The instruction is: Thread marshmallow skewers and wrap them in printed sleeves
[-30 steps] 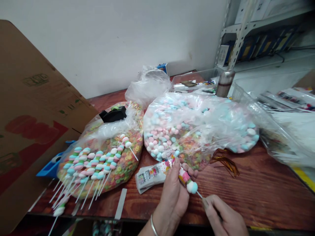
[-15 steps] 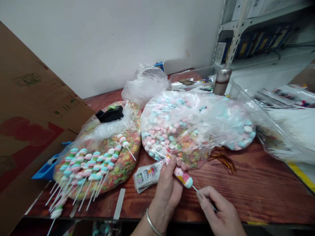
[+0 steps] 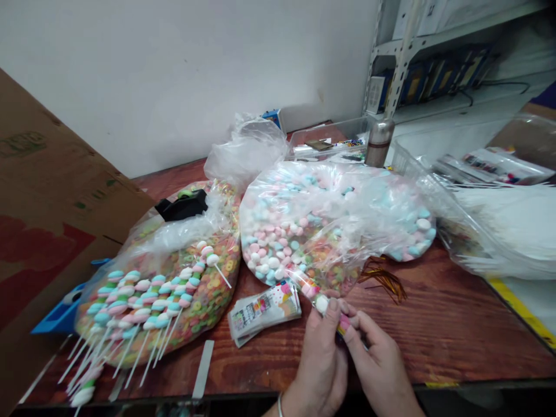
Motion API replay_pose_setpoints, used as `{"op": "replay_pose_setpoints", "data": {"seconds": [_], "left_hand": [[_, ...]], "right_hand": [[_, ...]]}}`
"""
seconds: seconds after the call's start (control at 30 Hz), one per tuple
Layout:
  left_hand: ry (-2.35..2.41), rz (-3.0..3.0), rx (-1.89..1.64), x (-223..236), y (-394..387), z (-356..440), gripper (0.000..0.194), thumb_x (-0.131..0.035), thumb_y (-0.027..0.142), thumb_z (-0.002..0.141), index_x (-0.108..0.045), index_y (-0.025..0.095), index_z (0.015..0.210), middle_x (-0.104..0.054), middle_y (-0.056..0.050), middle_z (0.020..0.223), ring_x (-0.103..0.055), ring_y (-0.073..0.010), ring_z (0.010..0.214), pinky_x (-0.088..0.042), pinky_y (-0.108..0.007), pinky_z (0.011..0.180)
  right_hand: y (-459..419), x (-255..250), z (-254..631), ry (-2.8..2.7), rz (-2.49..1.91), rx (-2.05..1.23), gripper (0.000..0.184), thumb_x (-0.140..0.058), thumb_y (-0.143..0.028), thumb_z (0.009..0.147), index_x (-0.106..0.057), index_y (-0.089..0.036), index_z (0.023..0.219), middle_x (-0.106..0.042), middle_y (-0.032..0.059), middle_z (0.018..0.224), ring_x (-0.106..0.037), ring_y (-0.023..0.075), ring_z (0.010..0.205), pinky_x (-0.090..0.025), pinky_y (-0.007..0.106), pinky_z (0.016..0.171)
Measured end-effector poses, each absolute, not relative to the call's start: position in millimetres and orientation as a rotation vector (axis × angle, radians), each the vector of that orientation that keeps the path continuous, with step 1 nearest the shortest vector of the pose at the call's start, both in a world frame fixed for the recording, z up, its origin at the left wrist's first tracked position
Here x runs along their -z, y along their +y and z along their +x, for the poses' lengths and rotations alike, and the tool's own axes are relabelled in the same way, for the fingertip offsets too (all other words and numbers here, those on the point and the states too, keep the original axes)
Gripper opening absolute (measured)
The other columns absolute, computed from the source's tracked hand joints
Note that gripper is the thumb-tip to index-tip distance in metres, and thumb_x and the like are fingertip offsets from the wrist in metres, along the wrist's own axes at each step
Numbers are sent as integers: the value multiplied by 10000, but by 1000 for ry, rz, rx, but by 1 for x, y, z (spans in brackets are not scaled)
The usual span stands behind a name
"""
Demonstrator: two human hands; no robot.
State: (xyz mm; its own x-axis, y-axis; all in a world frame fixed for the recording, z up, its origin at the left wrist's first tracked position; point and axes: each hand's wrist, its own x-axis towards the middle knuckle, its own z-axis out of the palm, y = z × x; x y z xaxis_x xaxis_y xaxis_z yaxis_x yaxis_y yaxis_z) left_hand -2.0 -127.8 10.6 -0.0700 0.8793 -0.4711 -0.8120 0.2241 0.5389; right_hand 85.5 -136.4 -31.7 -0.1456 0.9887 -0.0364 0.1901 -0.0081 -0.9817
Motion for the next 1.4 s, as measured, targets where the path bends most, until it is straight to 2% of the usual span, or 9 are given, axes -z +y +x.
{"op": "replay_pose_setpoints", "data": {"seconds": [0.1, 0.5, 0.57, 0.63, 0.73, 0.87, 1.03, 1.23, 1.4], "left_hand": [[902, 111, -1392, -7, -129, -5, 209, -686, 308, 855, -679, 142, 983, -675, -60, 917, -607, -142, 834, -457, -274, 870], [1020, 317, -1360, 4, -130, -3, 312, -592, 356, 908, -729, 182, 1128, -704, -94, 1181, -535, -228, 1241, -291, -332, 1123], [990, 347, -1295, 4, -130, -9, 324, -625, 357, 883, -730, 181, 1135, -702, -102, 1184, -541, -239, 1231, -294, -336, 1118], [921, 366, -1232, 2, -132, -16, 338, -645, 353, 863, -730, 176, 1137, -702, -112, 1170, -567, -246, 1182, -340, -335, 1077], [915, 377, -1190, -1, -134, -24, 315, -686, 350, 831, -751, 156, 1070, -734, -104, 961, -642, -206, 941, -451, -280, 887], [1076, 362, -1212, 4, -134, -25, 285, -768, 364, 755, -769, 147, 940, -688, -42, 673, -617, -152, 668, -462, -238, 662], [1216, 485, -1243, 12, -128, -29, 248, -778, 338, 742, -785, 156, 911, -747, -77, 796, -662, -205, 808, -494, -314, 827], [936, 421, -1059, 6, -130, -37, 367, -862, 402, 610, -799, 162, 880, -751, -154, 1013, -677, -291, 930, -493, -389, 851], [944, 396, -1070, 4, -126, -42, 319, -908, 422, 498, -741, 167, 592, -759, -135, 887, -690, -321, 895, -521, -422, 827]], "right_hand": [[-138, 31, 86, -1414, -1242, -1296, 296, -488, -396, 957, -653, -186, 1086, -711, 102, 1106, -666, 229, 1022, -527, 272, 853], [-134, 38, 71, -1113, -1221, -1468, 333, -495, -522, 945, -583, -217, 1044, -658, 42, 976, -601, 168, 879, -497, 251, 832], [-132, 33, 70, -948, -1152, -1554, 336, -576, -551, 892, -576, -215, 919, -612, -8, 782, -561, 125, 685, -503, 215, 686], [-130, 27, 71, -683, -1037, -1788, 381, -637, -579, 839, -522, -219, 799, -428, -92, 560, -339, 61, 429, -367, 162, 424], [-130, 20, 74, -373, -853, -2116, 421, -688, -571, 803, -451, -227, 756, -261, -146, 504, -85, 26, 386, -135, 146, 339], [-134, 19, 76, -509, -925, -2137, 452, -651, -641, 791, -470, -227, 771, -308, -133, 515, -133, 31, 384, -175, 162, 350], [-136, 27, 75, -1021, -1208, -1470, 375, -584, -585, 866, -587, -210, 858, -540, -23, 720, -487, 110, 636, -416, 205, 583], [-136, 32, 74, -442, -701, -2295, 403, -687, -587, 790, -502, -239, 870, -304, -145, 501, -109, 31, 371, -131, 164, 361], [-131, 26, 87, -929, -854, -2133, 443, -564, -645, 848, -546, -206, 797, -430, -82, 535, -337, 53, 409, -280, 179, 434]]}}
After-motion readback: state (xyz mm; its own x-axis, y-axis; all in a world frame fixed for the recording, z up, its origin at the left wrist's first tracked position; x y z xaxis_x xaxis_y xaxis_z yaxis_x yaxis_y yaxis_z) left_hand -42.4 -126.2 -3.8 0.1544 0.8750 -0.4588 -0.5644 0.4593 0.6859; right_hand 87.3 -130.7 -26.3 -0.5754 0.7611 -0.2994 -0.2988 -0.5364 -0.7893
